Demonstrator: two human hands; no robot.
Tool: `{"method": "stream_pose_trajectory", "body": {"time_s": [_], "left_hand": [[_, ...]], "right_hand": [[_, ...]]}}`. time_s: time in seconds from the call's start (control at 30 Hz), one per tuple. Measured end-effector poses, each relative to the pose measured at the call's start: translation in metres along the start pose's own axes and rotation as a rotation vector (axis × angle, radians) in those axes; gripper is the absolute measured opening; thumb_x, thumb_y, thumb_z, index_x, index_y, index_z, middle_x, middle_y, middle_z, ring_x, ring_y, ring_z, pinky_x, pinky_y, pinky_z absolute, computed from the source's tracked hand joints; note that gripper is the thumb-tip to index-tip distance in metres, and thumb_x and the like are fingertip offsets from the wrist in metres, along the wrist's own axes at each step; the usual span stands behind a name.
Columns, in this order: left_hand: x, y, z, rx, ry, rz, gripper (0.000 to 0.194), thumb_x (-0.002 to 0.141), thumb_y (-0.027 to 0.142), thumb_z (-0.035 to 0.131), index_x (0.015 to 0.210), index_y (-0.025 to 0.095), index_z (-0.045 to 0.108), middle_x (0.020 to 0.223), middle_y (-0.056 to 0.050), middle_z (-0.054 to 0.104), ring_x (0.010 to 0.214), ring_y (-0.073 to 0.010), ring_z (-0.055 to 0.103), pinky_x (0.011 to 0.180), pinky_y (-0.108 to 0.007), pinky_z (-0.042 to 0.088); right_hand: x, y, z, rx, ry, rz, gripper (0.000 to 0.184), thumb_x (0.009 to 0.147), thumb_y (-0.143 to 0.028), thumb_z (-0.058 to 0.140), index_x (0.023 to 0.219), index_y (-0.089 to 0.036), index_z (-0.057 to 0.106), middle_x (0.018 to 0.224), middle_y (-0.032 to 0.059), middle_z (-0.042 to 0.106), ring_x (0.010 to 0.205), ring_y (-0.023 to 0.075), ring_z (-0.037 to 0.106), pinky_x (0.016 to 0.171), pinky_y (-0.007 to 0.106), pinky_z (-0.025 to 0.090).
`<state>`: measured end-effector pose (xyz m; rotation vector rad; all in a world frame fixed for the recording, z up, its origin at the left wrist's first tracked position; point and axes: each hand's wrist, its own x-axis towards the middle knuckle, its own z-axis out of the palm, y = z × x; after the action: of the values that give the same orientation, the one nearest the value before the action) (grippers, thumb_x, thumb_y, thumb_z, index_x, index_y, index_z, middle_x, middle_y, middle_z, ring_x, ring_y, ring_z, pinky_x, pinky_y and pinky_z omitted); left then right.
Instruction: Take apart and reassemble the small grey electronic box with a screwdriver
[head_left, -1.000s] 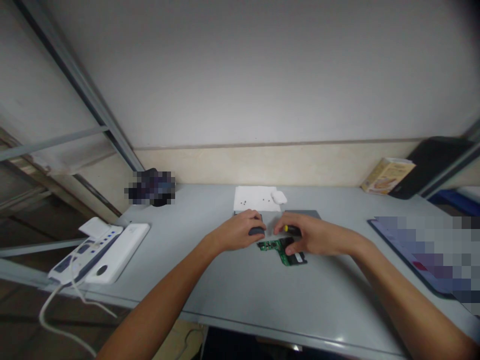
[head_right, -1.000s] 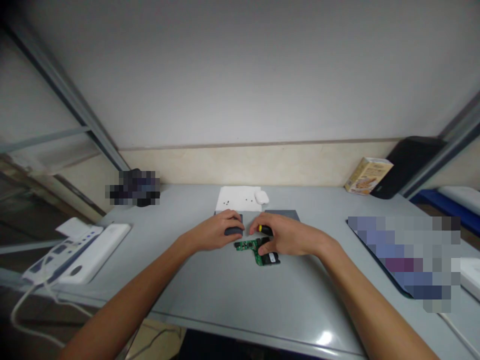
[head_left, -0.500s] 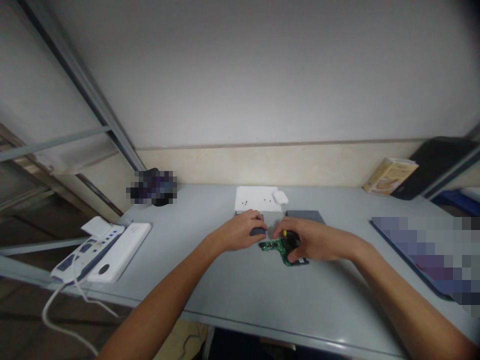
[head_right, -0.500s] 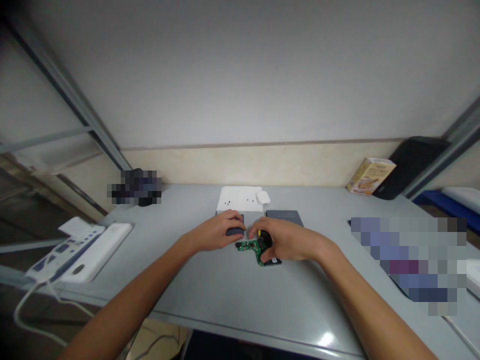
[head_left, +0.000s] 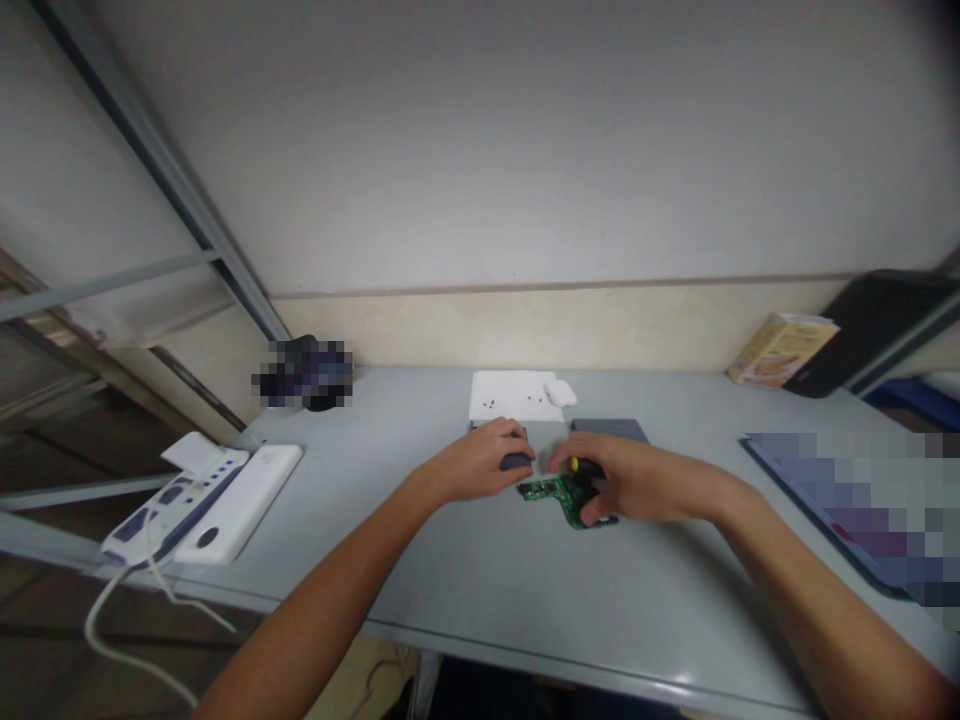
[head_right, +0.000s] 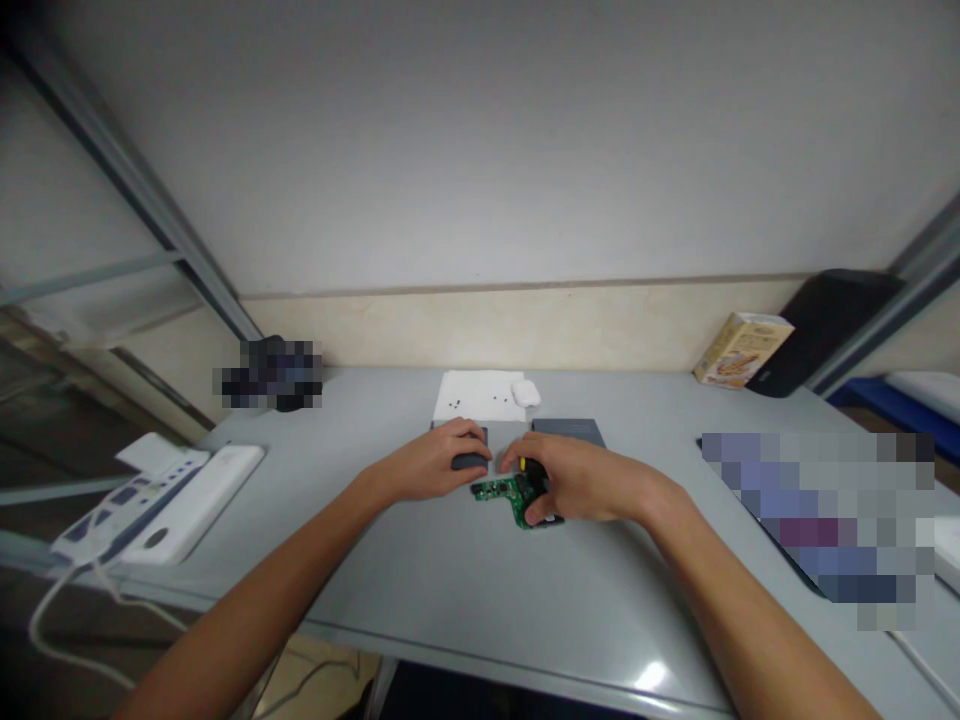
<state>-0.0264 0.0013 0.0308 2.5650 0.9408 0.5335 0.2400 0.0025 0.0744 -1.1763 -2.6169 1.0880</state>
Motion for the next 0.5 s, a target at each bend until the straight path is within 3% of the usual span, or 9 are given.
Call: {"method": "stream_pose_trajectory", "body": {"time_s": [0.23,0.5], "left_hand": [[-0.0003,-0.0001,0.0002,-0.009,0.006,-0.002,0.019,0.098,0.029,0.065,0.112,0.019,0.073,0.115,-0.01,0.064,0.114,-0.0232,0.06,0.106,-0.037,0.048],[-0.0003,0.0021,-0.006,-0.078,0.02,0.002,0.017,0.097,0.025,0.065,0.113,0.021,0.073,0.115,-0.009,0.067,0.113,-0.0221,0.062,0.106,-0.038,0.049]], "right_hand": [[-0.0001,-0.006,0.0017,-0.03,-0.034,0.007,0.062,0.066,-0.022,0.085,0.125,-0.03,0.068,0.123,0.0053,0.067,0.103,0.0258,0.065,0.092,0.035,0.05],[-0.0022,-0.0044,0.0043,-0.079,-0.038,0.026,0.066,0.064,-0.027,0.089,0.127,-0.032,0.069,0.121,0.0045,0.067,0.098,0.0252,0.066,0.085,0.033,0.05]]}}
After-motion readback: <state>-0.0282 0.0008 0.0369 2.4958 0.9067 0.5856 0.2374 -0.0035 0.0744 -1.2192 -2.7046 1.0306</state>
